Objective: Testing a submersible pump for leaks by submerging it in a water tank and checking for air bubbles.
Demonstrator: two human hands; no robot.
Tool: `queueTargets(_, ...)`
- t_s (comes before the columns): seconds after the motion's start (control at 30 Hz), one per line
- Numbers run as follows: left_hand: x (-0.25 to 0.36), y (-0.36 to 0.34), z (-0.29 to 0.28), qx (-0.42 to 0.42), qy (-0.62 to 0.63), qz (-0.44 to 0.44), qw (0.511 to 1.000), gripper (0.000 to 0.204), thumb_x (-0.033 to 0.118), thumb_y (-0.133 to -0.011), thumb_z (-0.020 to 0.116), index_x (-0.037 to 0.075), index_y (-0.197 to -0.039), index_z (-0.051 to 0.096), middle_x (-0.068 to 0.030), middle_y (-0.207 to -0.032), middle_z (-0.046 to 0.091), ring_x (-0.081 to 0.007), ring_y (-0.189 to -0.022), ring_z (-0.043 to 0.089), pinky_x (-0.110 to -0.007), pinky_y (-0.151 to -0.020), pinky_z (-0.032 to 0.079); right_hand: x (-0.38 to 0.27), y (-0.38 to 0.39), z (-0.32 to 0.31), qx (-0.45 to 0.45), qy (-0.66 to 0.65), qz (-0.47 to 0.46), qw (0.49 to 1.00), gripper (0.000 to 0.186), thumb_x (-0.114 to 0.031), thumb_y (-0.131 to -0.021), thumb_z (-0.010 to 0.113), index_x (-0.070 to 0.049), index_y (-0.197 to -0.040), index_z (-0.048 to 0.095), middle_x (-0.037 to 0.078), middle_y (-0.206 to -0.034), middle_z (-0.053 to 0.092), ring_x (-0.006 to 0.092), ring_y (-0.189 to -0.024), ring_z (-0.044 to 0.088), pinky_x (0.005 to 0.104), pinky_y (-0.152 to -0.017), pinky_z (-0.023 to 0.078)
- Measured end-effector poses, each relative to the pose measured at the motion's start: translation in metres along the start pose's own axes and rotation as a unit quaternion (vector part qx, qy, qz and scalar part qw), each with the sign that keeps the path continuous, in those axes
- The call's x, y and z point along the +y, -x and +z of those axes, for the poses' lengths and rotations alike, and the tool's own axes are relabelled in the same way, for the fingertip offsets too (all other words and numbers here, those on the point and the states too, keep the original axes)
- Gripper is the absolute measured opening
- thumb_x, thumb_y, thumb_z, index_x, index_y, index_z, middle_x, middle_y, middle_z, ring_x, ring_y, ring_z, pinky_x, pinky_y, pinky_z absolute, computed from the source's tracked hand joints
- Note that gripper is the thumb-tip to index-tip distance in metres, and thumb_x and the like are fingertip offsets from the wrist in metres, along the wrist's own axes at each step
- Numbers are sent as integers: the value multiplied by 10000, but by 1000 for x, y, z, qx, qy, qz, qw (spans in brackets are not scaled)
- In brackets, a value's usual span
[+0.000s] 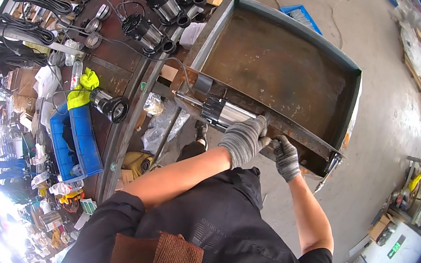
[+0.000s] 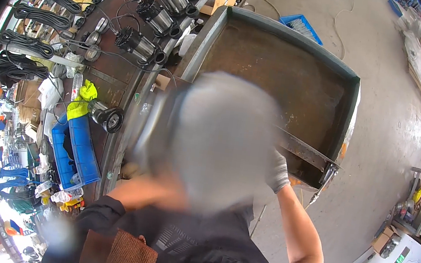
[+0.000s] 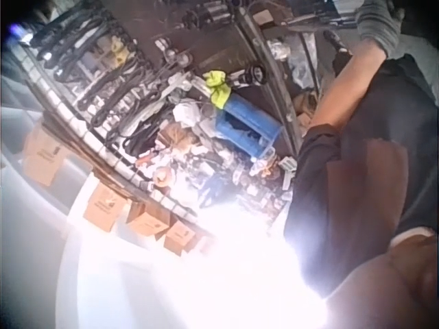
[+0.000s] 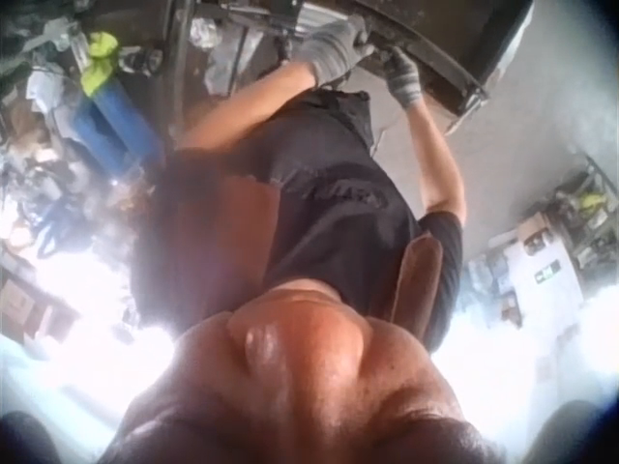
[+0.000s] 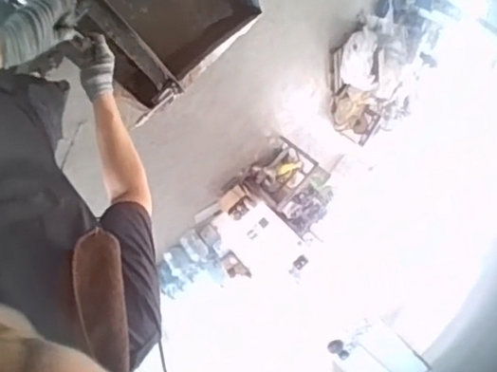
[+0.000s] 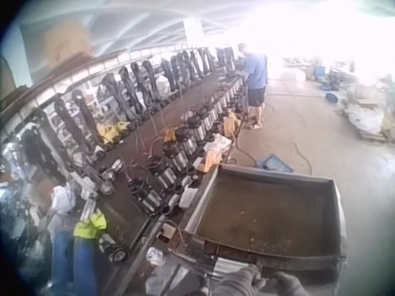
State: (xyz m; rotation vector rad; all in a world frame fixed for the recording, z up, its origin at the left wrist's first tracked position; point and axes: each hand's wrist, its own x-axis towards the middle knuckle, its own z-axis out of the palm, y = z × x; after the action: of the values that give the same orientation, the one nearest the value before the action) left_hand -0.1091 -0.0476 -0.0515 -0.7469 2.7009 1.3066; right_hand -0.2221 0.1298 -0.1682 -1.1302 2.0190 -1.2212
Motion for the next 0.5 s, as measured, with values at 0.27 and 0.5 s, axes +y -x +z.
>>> queueTargets(0.27,-132,15,-116,165,-160,89,969,460,378,-851,718,59,-1167,617,-182,-1099,661,-357,-1039,619,-452,-925,491,11,-13,-20,-125,-26,33,991,168,-155,-984,622,-56,-1118,645,52,-876,670,164,-765,575,320,-732,504)
queueTargets(0.5,-280,5,-151,-26,77,44,996,270,236,-983,629,32,-1156,667,-149,-1052,710,-280,-1003,674,-367,-903,516,9,-32,-34,-359,236,57,901,423,-26,-906,509,-95,-1319,569,12,-1380,547,167,-1255,526,269,-1032,459)
